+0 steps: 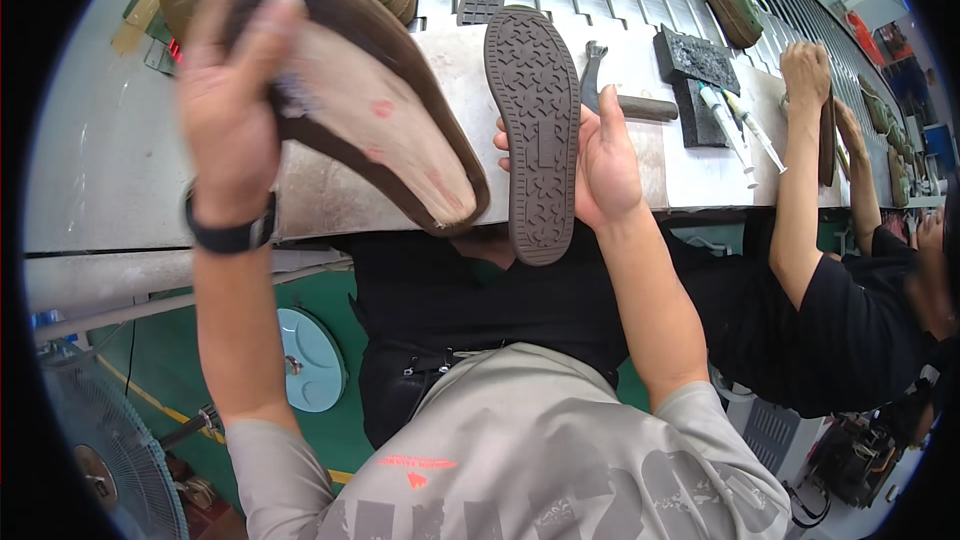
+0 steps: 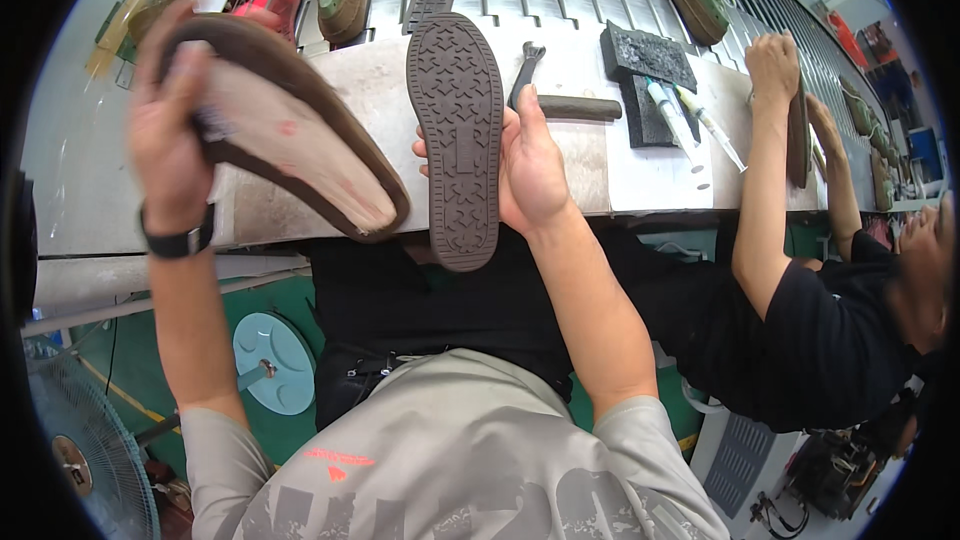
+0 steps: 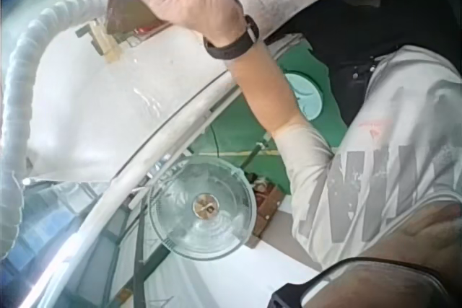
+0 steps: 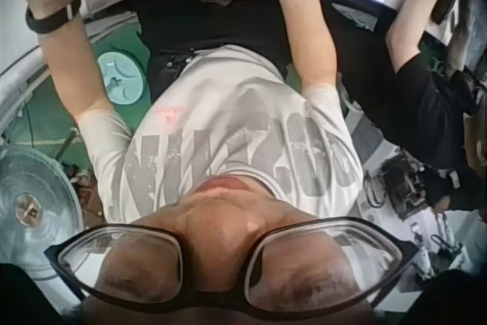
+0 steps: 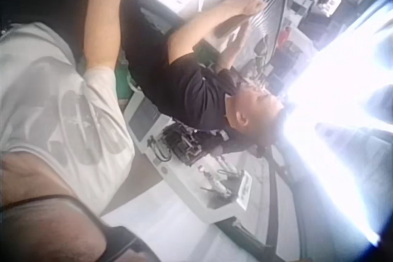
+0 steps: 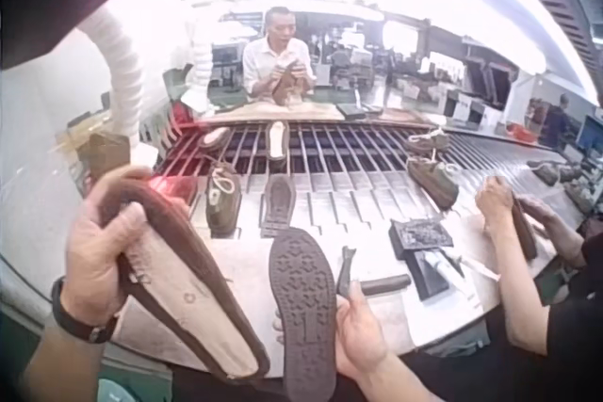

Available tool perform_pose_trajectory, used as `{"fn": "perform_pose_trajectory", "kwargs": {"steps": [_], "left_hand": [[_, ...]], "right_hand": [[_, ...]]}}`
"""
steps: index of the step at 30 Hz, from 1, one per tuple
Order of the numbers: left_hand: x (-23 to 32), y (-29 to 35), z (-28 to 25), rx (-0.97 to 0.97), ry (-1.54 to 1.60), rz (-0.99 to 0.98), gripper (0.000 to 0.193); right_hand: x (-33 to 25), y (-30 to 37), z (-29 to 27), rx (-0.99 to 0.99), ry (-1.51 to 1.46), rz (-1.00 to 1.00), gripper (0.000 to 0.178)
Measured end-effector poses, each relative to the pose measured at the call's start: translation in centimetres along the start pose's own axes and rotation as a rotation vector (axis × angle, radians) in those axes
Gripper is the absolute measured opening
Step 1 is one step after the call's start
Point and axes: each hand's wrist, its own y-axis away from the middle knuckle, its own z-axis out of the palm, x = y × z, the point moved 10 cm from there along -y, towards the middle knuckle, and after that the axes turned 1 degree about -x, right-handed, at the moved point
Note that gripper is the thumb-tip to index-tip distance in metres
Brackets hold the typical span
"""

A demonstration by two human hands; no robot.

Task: The person assembles shoes by taking shoe uppers and soles from a conveyor, attaching the soles to the uppers by hand, and tapping the edges with a hammer.

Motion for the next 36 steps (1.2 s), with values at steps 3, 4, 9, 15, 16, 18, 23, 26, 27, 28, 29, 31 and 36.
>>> {"fn": "perform_pose_trajectory", "kwargs": {"steps": [3, 4, 9, 15, 16, 18, 23, 26, 27, 28, 29, 31, 36], "left_hand": [[-2.1, -0.3, 0.6, -0.006, 0.138, -0.186, 0.042], [-2.6, -0.6, 1.1, -0.043, 0.213, -0.252, 0.041], [-0.7, -1.4, 3.0, -0.154, 0.328, -0.159, 0.04], [0.8, -0.9, 4.8, -0.24, 0.287, -0.02, 0.041], [1.4, -0.4, 5.1, -0.247, 0.271, -0.033, 0.043], [2.3, -0.1, 6.4, -0.297, 0.295, -0.081, 0.044], [4.2, 0.9, 8.2, -0.372, 0.324, -0.123, 0.043], [4.7, 1.4, 8.5, -0.375, 0.412, -0.118, 0.055], [4.9, 1.5, 8.5, -0.366, 0.483, -0.116, 0.063], [4.9, 1.6, 8.4, -0.362, 0.483, -0.116, 0.063], [5.2, 1.6, 8.3, -0.368, 0.397, -0.083, 0.076], [5.2, 1.7, 8.5, -0.341, 0.343, -0.133, 0.094], [5.0, 2.0, 8.5, -0.382, 0.358, -0.141, 0.087]], "right_hand": [[0.1, 0.1, 0.2, -0.001, 0.018, -0.003, 0.09], [0.0, 0.0, 0.2, -0.006, 0.012, -0.008, 0.089], [-0.7, 0.5, 0.8, 0.023, 0.041, -0.036, 0.082], [-4.1, 4.1, 6.0, 0.048, 0.247, -0.256, 0.051], [-4.0, 4.6, 7.7, -0.018, 0.22, -0.215, 0.048], [-4.1, 5.6, 11.5, -0.125, 0.318, -0.233, 0.043], [-2.2, 5.7, 13.9, -0.155, 0.333, -0.178, 0.03], [-1.7, 4.8, 14.1, -0.162, 0.372, -0.182, 0.031], [-1.6, 4.6, 14.1, -0.169, 0.377, -0.195, 0.033], [-1.3, 4.5, 14.1, -0.171, 0.378, -0.191, 0.033], [-1.3, 4.5, 13.9, -0.157, 0.398, -0.217, 0.033], [-1.5, 4.4, 14.0, -0.144, 0.418, -0.239, 0.033], [-1.3, 4.3, 14.2, -0.152, 0.388, -0.225, 0.032]]}}
